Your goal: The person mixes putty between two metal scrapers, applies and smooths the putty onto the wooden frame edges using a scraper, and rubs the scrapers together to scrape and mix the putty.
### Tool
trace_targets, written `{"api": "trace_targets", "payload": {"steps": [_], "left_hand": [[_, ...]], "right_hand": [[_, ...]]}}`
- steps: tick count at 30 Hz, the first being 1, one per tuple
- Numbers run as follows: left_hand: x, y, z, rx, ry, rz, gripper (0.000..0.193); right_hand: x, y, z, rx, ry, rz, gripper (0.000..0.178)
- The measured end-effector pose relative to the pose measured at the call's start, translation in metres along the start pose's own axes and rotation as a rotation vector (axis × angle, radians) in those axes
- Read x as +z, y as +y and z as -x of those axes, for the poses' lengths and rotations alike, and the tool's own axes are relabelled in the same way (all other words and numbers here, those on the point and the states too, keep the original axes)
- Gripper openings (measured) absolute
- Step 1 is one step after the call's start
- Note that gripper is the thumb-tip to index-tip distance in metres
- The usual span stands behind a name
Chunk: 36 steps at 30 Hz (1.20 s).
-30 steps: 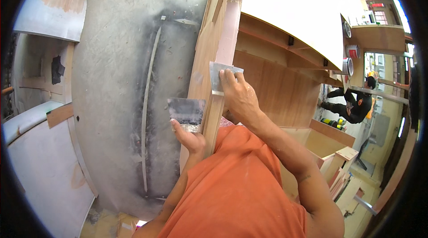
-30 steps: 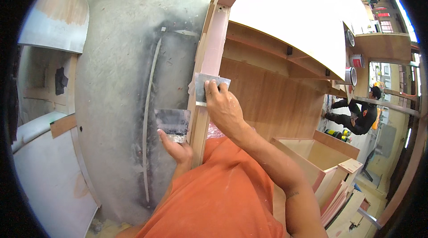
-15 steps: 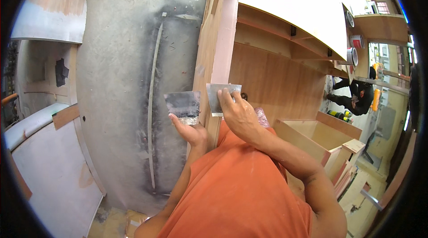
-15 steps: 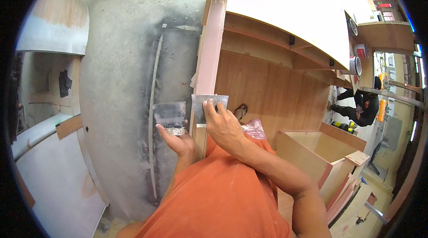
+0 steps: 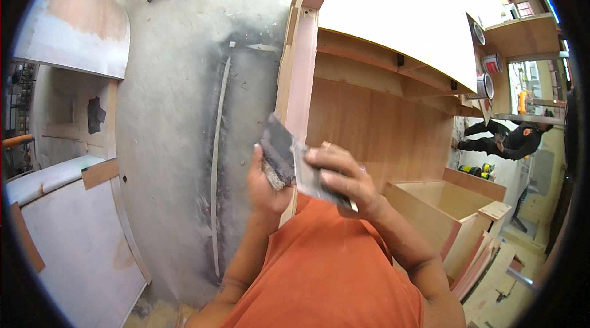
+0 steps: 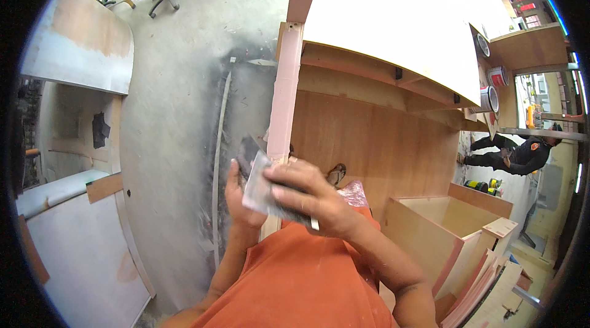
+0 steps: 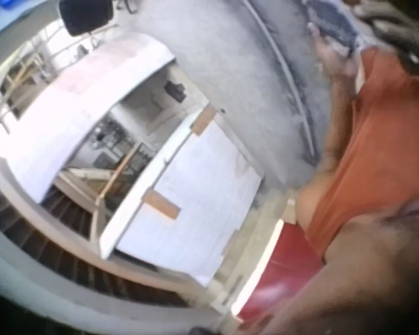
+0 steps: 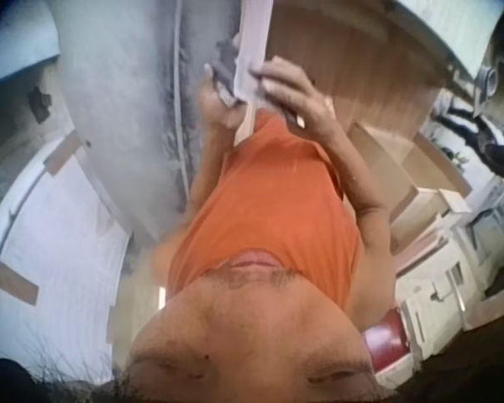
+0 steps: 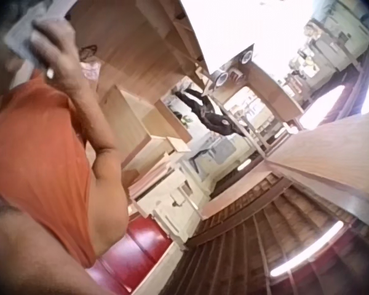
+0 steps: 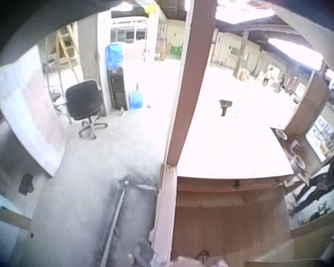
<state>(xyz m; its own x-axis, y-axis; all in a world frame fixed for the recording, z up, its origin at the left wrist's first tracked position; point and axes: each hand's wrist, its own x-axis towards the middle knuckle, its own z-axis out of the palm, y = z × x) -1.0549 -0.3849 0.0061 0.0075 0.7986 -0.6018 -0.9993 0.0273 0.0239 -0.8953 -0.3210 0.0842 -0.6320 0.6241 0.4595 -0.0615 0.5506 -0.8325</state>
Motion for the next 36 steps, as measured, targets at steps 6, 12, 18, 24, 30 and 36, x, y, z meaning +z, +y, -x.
{"api": "trace_targets", "payload": {"steps": [6, 12, 18, 24, 30, 36], "left_hand": [[0.037, -0.008, 0.002, 0.059, -0.103, -0.296, 0.048], [0.045, 0.01, -0.015, 0.179, -0.442, -0.449, 0.048], [0.054, -0.006, -0.027, 0.436, -0.298, -0.566, 0.05], [0.058, 0.007, -0.013, 0.628, -0.43, -1.272, 0.045], [0.022, 0.034, -0.01, 0.455, -0.402, -1.418, 0.045], [-0.036, 0.021, -0.014, 0.649, 0.065, -0.561, 0.052]], "right_hand": [[-0.022, 0.036, 0.006, 0.288, -0.052, 0.348, 0.064], [-0.055, 0.021, -0.001, 0.471, 0.501, -0.028, 0.034], [-0.029, -0.021, -0.017, 0.794, 0.836, -0.515, 0.023], [-0.032, -0.011, -0.028, 0.775, 0.719, -0.387, 0.021], [-0.07, 0.007, -0.073, 0.725, 0.495, -0.145, 0.024], [-0.076, 0.112, -0.112, 0.38, -0.01, 0.778, 0.031]]}}
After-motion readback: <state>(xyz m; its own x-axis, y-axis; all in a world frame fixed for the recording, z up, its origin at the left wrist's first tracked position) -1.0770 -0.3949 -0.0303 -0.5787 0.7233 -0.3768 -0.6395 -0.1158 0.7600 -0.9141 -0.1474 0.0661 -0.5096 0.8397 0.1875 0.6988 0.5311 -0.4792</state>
